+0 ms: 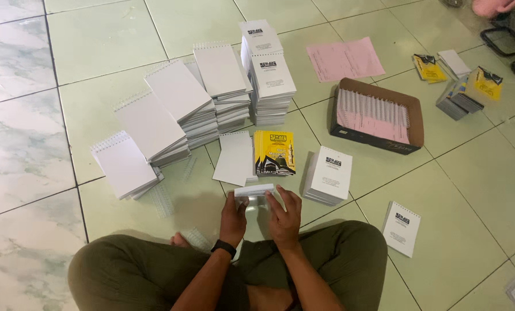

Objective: The person sits on the floor and assembles spiral-bound notebooks by hand. They pick up a stack of white paper, align it with a spiral binding, and insert the spiral into the holes. The person then picks up a yellow cover sheet and places it on the assembled notebook before stacking it with others.

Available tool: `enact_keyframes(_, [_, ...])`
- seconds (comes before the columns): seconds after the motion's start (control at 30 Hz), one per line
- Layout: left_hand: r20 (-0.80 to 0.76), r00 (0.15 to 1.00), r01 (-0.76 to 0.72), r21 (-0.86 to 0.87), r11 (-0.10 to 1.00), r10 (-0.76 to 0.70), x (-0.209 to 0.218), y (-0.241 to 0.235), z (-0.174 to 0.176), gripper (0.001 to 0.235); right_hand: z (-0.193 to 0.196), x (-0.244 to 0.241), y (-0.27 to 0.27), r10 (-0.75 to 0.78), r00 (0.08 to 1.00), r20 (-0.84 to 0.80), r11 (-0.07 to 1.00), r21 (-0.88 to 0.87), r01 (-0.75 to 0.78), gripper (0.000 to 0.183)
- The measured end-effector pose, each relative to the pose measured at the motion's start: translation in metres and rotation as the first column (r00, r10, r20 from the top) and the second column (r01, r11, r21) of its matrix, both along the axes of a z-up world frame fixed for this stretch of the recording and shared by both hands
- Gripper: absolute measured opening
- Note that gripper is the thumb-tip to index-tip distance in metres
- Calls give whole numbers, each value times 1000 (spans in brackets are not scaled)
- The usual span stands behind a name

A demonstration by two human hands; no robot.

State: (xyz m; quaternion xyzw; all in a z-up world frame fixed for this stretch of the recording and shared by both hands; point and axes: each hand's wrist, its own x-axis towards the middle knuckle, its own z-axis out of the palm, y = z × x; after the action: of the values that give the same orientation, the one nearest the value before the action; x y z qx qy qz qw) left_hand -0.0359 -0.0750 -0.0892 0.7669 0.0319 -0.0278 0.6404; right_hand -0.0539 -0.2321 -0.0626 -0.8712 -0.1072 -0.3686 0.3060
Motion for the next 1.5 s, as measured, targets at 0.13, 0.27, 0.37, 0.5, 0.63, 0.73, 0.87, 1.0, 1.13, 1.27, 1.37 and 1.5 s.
enact_keyframes(0.13, [29,999,-20,94,995,17,1,0,-6,15,4,-4,-1,-25,1000,-1,999,-47,25,35])
enact_keyframes(0.27, [33,999,-27,86,996,24,0,-1,-3,14,-5,-2,-3,-40,998,46,997,-67,43,37])
enact_keyframes(0.37, [-3,1000,-21,35,999,21,-3,-2,9,14,1,-2,0,-75,997,18,995,-65,76,24])
enact_keyframes(0.5, [-15,1000,-24,28,999,25,0,0,2,14,10,-1,-6,-74,996,50,995,-68,77,13])
enact_keyframes(0.63, [-13,1000,-15,42,999,16,0,0,-1,15,14,0,-10,-73,994,79,985,-153,84,16])
enact_keyframes(0.73, [0,1000,-21,55,998,21,-2,-1,9,13,4,0,-14,-69,991,116,978,-187,90,18])
enact_keyframes(0.87, [25,999,-22,20,1000,21,-5,-1,8,17,15,-2,-11,-53,991,121,978,-195,76,15])
enact_keyframes(1.0, [8,1000,-13,2,1000,13,0,0,-19,23,25,-2,-6,-44,999,29,988,-147,48,15])
enact_keyframes(1.13, [80,996,-44,-10,999,45,-2,-2,-11,22,13,-3,-6,54,993,-106,997,53,-48,9])
enact_keyframes(1.27, [-8,1000,-8,23,1000,8,-5,0,12,20,35,-4,3,97,971,-221,980,190,-55,18])
enact_keyframes(1.37, [-32,999,-3,39,999,4,2,1,-5,23,24,0,-4,100,975,-198,984,168,-67,12])
enact_keyframes(1.5, [25,999,-22,25,999,21,-5,0,14,20,27,-2,0,86,972,-217,966,256,-28,13])
